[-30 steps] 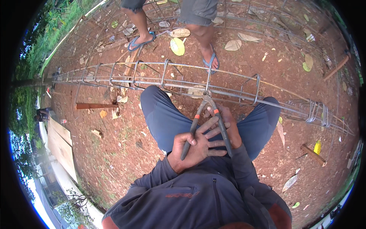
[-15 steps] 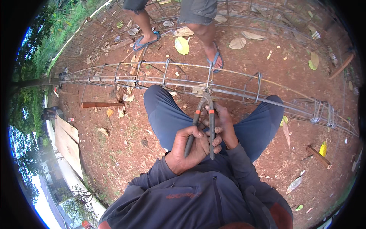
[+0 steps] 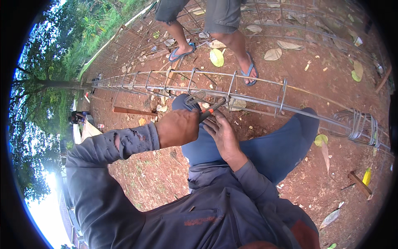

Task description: The person sits on the ground and uses pliers to twist wire ties around a metal frame structure. They repeatedly position the frame, wrap wire, and twist it to secure the joints.

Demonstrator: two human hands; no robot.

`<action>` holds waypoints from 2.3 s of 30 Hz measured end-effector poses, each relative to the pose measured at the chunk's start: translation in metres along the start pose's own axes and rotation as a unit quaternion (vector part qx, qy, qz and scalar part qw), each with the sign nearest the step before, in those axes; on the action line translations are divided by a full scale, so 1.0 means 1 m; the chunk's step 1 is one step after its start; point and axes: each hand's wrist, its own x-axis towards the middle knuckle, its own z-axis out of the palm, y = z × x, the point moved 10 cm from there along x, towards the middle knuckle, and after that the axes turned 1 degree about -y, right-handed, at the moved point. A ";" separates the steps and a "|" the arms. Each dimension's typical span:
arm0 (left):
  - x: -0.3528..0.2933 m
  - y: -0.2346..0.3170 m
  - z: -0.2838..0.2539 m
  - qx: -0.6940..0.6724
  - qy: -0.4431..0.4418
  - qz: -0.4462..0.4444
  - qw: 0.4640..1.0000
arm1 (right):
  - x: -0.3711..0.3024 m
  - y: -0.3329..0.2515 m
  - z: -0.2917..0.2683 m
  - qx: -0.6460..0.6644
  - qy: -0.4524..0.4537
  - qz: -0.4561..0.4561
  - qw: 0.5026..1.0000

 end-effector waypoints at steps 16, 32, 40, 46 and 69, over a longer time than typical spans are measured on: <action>-0.053 0.028 -0.005 -0.507 -0.125 -0.206 0.827 | 0.022 -0.010 0.072 0.573 -0.343 0.121 0.734; -0.016 0.108 0.093 -0.970 -0.227 -0.041 0.081 | 0.002 0.005 0.067 0.457 -0.477 0.083 0.746; -0.028 0.067 0.120 -0.857 -0.293 -0.186 0.380 | 0.001 0.034 -0.083 -0.067 -0.138 0.132 0.979; -0.022 0.078 0.131 -0.871 -0.276 -0.188 0.361 | 0.029 -0.005 -0.062 0.087 -0.127 0.113 0.982; -0.139 -0.087 0.294 -0.611 0.335 -0.450 0.558 | -0.016 -0.097 -0.145 -0.285 0.177 -0.035 0.941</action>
